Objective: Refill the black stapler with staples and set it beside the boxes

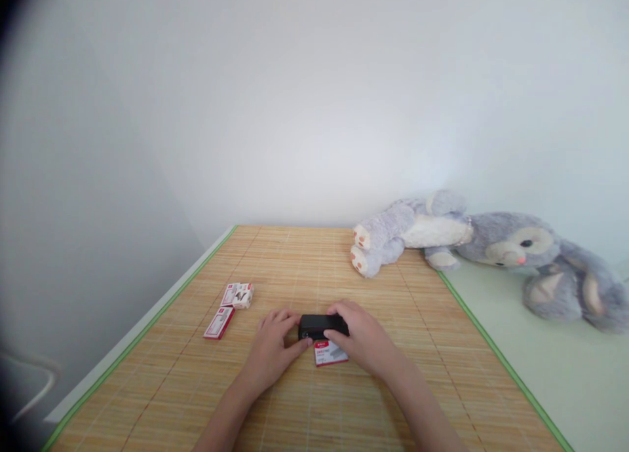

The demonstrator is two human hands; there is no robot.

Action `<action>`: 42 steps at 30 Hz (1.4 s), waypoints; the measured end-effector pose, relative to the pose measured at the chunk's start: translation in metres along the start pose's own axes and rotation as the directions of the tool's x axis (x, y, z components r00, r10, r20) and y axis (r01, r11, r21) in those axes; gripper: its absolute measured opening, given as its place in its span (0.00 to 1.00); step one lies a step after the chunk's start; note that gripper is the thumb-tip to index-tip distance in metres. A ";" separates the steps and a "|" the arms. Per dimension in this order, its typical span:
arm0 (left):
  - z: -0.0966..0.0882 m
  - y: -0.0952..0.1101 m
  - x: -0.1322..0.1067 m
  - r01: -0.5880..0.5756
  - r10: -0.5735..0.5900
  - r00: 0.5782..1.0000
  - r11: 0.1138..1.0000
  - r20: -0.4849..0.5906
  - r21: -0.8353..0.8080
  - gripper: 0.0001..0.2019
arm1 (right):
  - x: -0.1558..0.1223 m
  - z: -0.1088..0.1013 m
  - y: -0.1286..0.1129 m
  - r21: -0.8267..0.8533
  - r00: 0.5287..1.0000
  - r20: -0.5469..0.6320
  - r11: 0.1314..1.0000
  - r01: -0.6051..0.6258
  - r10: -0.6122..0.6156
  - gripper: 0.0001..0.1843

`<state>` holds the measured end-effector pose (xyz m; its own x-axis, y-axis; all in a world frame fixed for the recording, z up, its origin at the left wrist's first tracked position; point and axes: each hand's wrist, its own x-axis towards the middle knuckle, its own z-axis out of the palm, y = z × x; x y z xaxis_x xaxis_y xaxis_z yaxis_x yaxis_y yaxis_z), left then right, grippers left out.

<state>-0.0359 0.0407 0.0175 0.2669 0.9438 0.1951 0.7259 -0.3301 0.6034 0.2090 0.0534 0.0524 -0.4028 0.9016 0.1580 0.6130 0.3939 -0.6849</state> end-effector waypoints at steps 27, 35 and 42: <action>0.008 0.014 -0.004 -0.074 0.078 0.996 0.994 0.051 -0.077 0.40 | -0.010 0.069 0.003 0.511 0.920 -0.120 0.818 -0.265 0.374 0.24; -0.020 -0.014 -0.024 -0.012 0.011 0.988 1.000 -0.153 -0.006 0.32 | -0.016 0.069 0.009 0.570 0.920 -0.133 0.788 -0.234 0.369 0.26; -0.068 -0.092 -0.049 0.516 -0.356 0.790 0.826 -0.499 0.228 0.23 | -0.018 0.070 0.007 0.532 0.920 -0.162 0.817 -0.222 0.356 0.23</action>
<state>-0.1594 0.0259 0.0048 -0.3640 0.8730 0.3247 0.8816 0.2103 0.4226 0.1730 0.0275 -0.0048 -0.0422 0.9990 0.0169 0.2288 0.0261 -0.9731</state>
